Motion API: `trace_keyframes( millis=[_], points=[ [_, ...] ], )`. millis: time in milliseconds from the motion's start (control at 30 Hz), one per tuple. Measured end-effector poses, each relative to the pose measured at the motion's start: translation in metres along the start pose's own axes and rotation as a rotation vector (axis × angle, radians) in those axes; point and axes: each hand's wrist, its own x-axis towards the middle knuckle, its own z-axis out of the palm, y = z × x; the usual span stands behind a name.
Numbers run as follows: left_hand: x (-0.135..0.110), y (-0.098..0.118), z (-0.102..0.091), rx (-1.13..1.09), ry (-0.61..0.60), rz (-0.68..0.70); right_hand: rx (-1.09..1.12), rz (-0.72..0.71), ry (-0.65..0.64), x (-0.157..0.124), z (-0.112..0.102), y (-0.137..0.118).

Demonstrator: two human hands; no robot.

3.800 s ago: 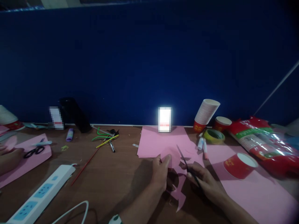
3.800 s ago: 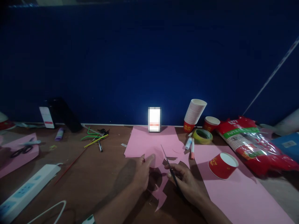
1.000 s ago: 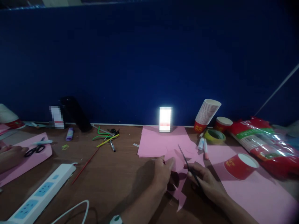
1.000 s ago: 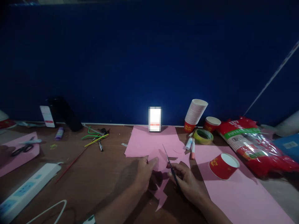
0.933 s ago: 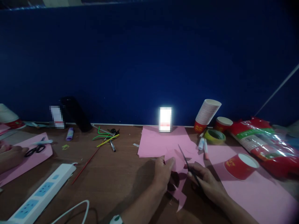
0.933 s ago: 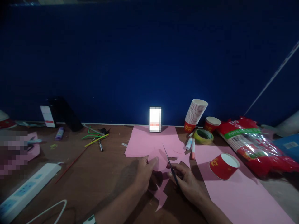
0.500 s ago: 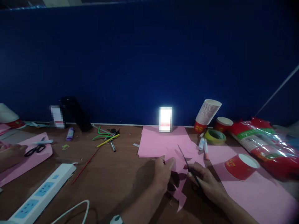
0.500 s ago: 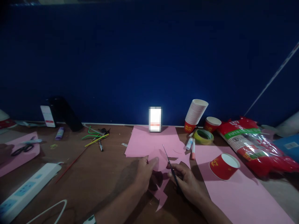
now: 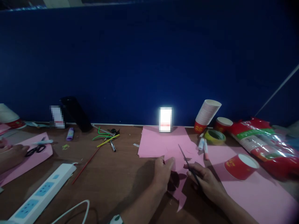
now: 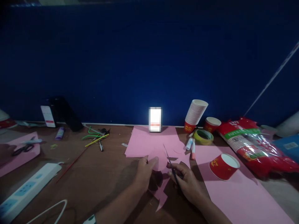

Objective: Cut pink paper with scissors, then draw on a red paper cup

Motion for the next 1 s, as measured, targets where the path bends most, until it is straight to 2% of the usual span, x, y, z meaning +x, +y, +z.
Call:
trace_keyframes(
  millis=[100, 233, 433, 600, 667, 767, 900, 1000],
  points=[
    [0.002, -0.001, 0.0, -0.068, 0.058, -0.032, 0.012, 0.023, 0.041, 0.003, 0.0, 0.0],
    [0.007, -0.002, -0.001, -0.143, 0.17, -0.108, -0.047, -0.063, 0.094, 0.007, -0.004, 0.007],
    [0.011, 0.0, -0.002, -0.198, 0.224, -0.099, -0.273, -0.174, 0.2, 0.007, -0.005, 0.005],
    [0.011, 0.0, -0.001, -0.193, 0.245, -0.087, -0.419, -0.178, 0.254, 0.008, -0.005, 0.011],
    [0.011, -0.001, -0.002, -0.172, 0.247, -0.082, -0.364, -0.188, 0.261, 0.009, -0.006, 0.016],
    [0.011, -0.001, -0.003, -0.129, 0.225, -0.051, -0.128, -0.222, 0.324, 0.01, -0.008, 0.017],
    [0.009, 0.0, -0.002, -0.036, 0.132, -0.021, 0.231, -0.221, 0.454, 0.01, -0.01, 0.006],
    [0.009, -0.001, 0.002, 0.025, 0.043, 0.013, 0.349, -0.204, 0.559, 0.012, -0.013, 0.002]
  ],
)
